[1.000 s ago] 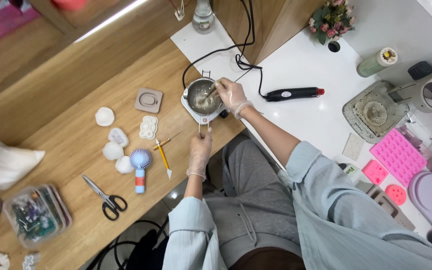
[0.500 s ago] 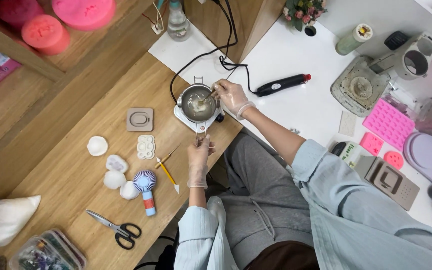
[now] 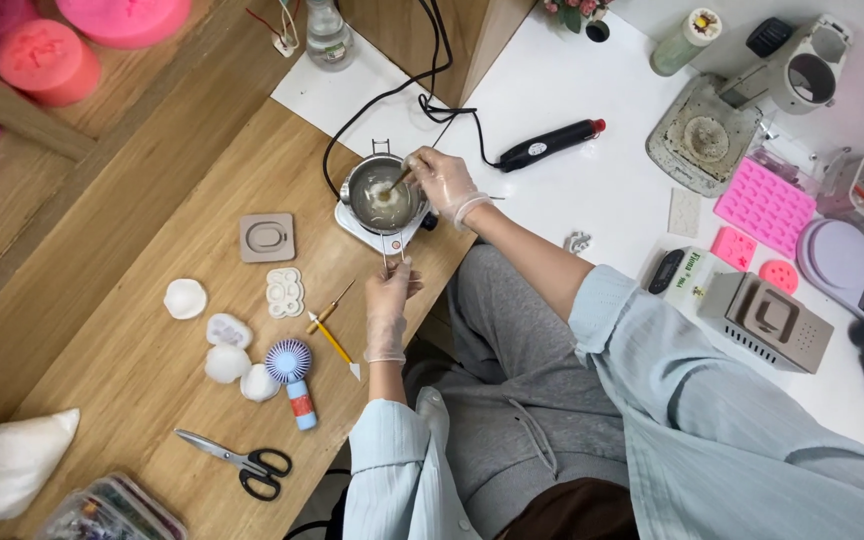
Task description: Stirring melted wax in a pot and using a heat sealing tool on packaging materials.
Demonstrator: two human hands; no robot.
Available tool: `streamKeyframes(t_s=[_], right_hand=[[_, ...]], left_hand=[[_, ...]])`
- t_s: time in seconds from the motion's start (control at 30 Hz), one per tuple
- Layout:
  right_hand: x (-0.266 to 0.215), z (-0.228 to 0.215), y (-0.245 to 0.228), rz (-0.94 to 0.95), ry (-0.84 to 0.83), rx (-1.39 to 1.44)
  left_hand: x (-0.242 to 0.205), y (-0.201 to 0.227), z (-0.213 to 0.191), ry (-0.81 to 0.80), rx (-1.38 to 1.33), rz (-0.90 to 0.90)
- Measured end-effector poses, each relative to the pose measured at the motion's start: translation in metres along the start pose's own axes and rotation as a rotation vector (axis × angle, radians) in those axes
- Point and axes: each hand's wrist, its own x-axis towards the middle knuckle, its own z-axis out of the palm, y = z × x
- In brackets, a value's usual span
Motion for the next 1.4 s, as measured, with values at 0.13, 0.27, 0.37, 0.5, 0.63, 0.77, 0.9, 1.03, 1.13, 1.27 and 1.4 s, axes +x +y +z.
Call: streamKeyframes(t_s=[0.13,0.27,0.37,0.5,0.63,0.77,0.9,1.03,1.13,1.27,1.4], right_hand=[[0.007,0.003,-0.002,0.036,-0.123,-0.088],[-0.001,0.008,0.008,-0.003,-0.037,0.023],[-0.002,0.004,-0.004,-0.065,-0.041,-0.052],[-0.008,-0.003,-0.001,-0.095,-0.044,-0.092],[-0.034,-0.029,-0.018,-0.03,-0.104,-0.093],[-0.062,-0.06,-0.035,-0.247,-0.068,0.014],[-0.103,-0.087,-0.048,-0.34,-0.055,0.013],[-0.135,-0.122,-0.052,-0.537,0.121,-0.198],[-0.151,-0.146,-0.048,-0.566,0.221,-0.24],[-0.157,-0.177,-0.025,-0.108,0.248,0.172],[-0.168,-0.202,0.003,0.052,0.224,0.138]], left_hand=[[0.002,0.019,0.0,-0.031,0.005,-0.004],[0.01,-0.003,-0.004,-0.044,-0.076,-0.058],[0.016,0.006,-0.003,-0.024,-0.056,-0.044],[0.005,0.009,-0.002,0.131,0.207,0.068],[-0.015,0.017,-0.001,0.111,0.271,0.215],[-0.062,0.059,0.014,0.099,0.342,0.248],[-0.115,0.094,0.037,0.088,0.436,0.218],[-0.129,0.077,0.059,0.025,0.417,0.241],[-0.141,0.072,0.079,-0.028,0.377,0.235],[-0.152,0.064,0.1,-0.061,0.431,0.194],[-0.159,0.047,0.118,-0.103,0.374,0.193]])
